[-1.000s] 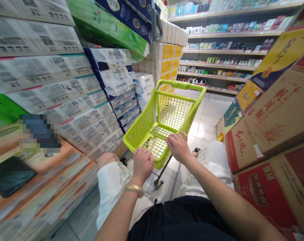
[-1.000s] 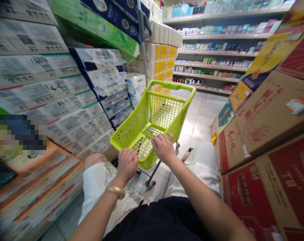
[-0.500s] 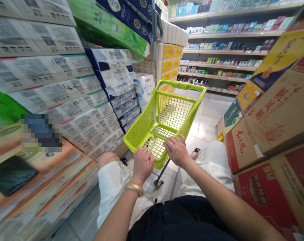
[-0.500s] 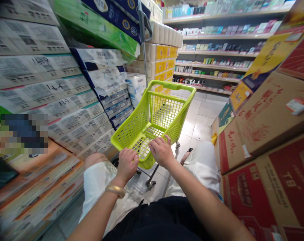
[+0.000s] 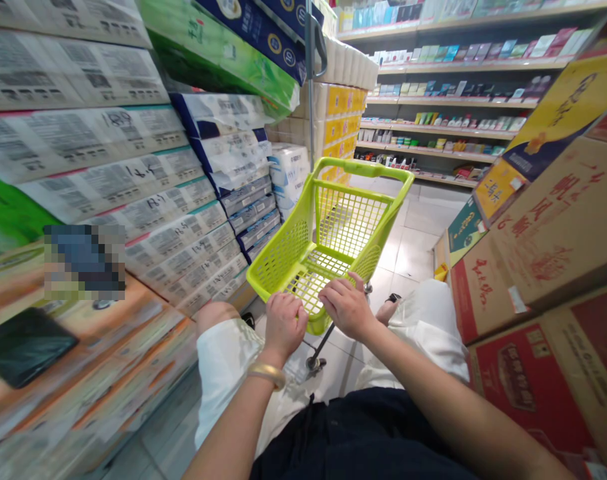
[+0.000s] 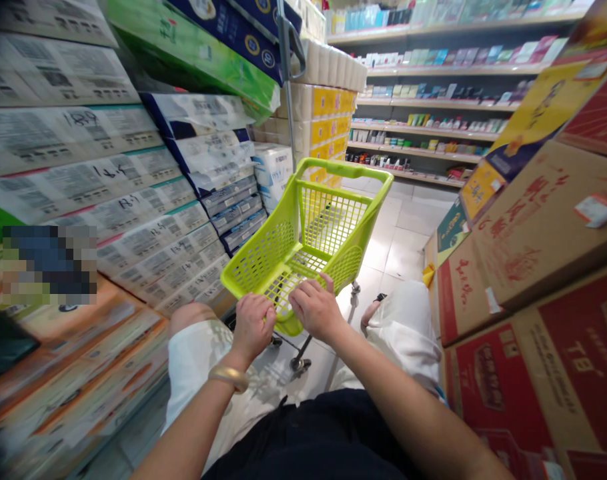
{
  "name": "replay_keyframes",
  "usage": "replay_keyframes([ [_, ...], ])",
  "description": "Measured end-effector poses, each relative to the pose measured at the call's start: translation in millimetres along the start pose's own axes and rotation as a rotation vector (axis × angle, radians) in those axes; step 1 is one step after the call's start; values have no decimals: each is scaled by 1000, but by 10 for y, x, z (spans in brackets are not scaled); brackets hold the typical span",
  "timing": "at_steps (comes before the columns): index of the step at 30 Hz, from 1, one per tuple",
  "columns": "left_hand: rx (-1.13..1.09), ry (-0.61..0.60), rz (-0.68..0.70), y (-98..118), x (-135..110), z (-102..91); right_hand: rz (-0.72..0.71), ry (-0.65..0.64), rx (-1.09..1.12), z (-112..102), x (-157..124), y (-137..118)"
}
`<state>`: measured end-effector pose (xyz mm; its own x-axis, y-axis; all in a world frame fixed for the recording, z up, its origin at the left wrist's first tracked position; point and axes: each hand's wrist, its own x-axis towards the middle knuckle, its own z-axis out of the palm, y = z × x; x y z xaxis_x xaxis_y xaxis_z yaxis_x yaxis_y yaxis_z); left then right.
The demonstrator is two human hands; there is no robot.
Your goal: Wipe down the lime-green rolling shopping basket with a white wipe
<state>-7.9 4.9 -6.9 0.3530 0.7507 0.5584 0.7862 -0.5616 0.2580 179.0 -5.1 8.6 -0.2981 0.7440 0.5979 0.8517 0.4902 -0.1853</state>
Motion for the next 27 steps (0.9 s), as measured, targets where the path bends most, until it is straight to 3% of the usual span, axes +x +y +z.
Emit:
replay_keyframes([
  [4, -1, 15, 0, 10, 2, 17, 105, 26, -55, -29, 130, 249],
  [8, 2, 22, -7, 21, 1, 31, 161, 78, -46, 9, 97, 150],
  [13, 5, 0, -16, 3, 0, 4, 10, 10, -10, 31, -31, -122],
  [16, 8, -10, -7, -11, -2, -12, -36, -9, -24, -9, 7, -19],
  [22, 3, 18, -2, -2, -3, 10, 147, 69, -74, -65, 229, 451],
  [24, 1, 26, -3, 7, 0, 19, 201, 97, -83, -40, 248, 455],
  [27, 0, 33, -4, 10, 3, 18, 218, 113, -68, 23, 184, 257],
])
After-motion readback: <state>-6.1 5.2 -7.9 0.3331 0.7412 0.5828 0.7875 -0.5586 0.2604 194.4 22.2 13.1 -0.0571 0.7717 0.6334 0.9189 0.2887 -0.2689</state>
